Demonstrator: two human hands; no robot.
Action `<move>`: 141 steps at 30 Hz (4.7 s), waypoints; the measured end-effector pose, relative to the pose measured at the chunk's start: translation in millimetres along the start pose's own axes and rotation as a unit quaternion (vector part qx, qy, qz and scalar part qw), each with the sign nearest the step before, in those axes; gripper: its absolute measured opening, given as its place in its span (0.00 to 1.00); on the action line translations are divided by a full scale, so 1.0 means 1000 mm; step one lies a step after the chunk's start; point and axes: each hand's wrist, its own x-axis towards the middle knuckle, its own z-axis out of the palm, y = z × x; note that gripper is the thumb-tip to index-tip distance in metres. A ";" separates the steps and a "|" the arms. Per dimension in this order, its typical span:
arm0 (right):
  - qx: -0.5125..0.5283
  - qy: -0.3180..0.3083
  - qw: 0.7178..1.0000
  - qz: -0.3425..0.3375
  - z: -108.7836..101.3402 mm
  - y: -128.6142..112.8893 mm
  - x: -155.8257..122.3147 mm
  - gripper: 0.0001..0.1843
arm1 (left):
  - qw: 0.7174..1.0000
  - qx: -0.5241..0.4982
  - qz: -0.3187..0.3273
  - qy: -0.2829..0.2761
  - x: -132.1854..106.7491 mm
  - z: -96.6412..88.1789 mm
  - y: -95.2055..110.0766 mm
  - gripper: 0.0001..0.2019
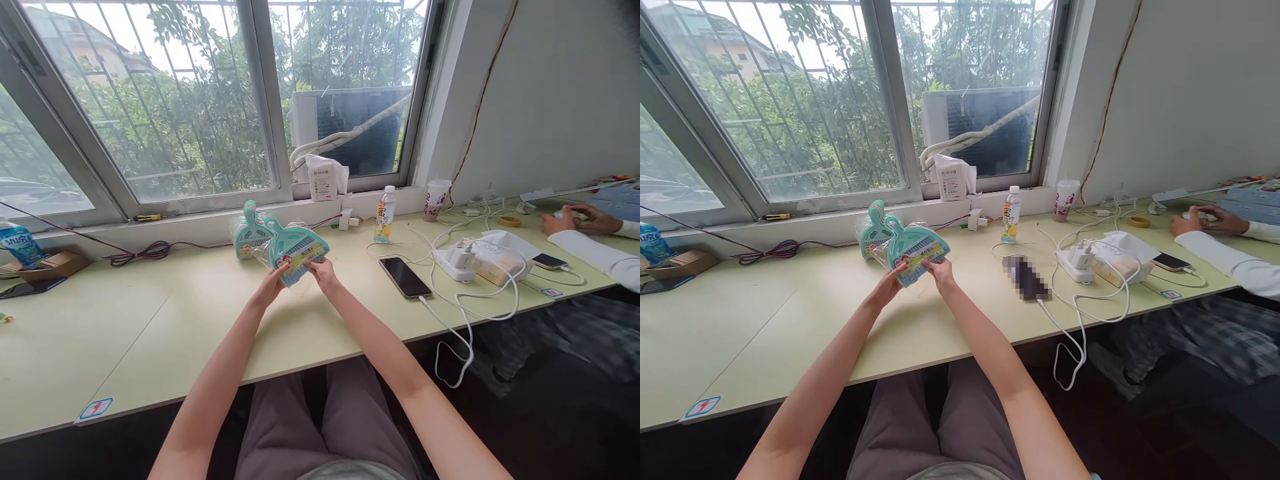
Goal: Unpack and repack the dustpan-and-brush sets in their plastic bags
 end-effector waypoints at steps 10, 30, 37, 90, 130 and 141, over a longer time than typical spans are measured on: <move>-0.047 -0.034 0.998 0.019 -0.007 -0.007 0.009 0.21 | 0.998 0.055 -0.001 -0.004 0.002 -0.003 -0.007 0.29; -0.090 -0.252 0.960 0.085 0.003 0.004 -0.009 0.22 | 0.993 -0.117 -0.029 -0.017 0.000 -0.005 0.000 0.20; -0.044 -0.162 0.985 0.027 0.005 0.002 -0.006 0.19 | 0.986 -0.127 0.036 0.102 0.018 -0.008 -0.007 0.25; -0.075 -0.058 0.993 0.070 -0.016 0.000 0.013 0.15 | 0.996 0.041 -0.072 0.043 0.005 -0.015 -0.005 0.28; -0.272 -0.123 0.943 0.149 -0.026 -0.022 0.010 0.13 | 0.998 0.007 -0.056 0.036 0.006 -0.020 -0.007 0.28; -0.618 0.031 0.733 -0.283 -0.038 -0.022 0.017 0.34 | 0.989 -0.070 -0.079 0.108 0.006 -0.043 0.003 0.26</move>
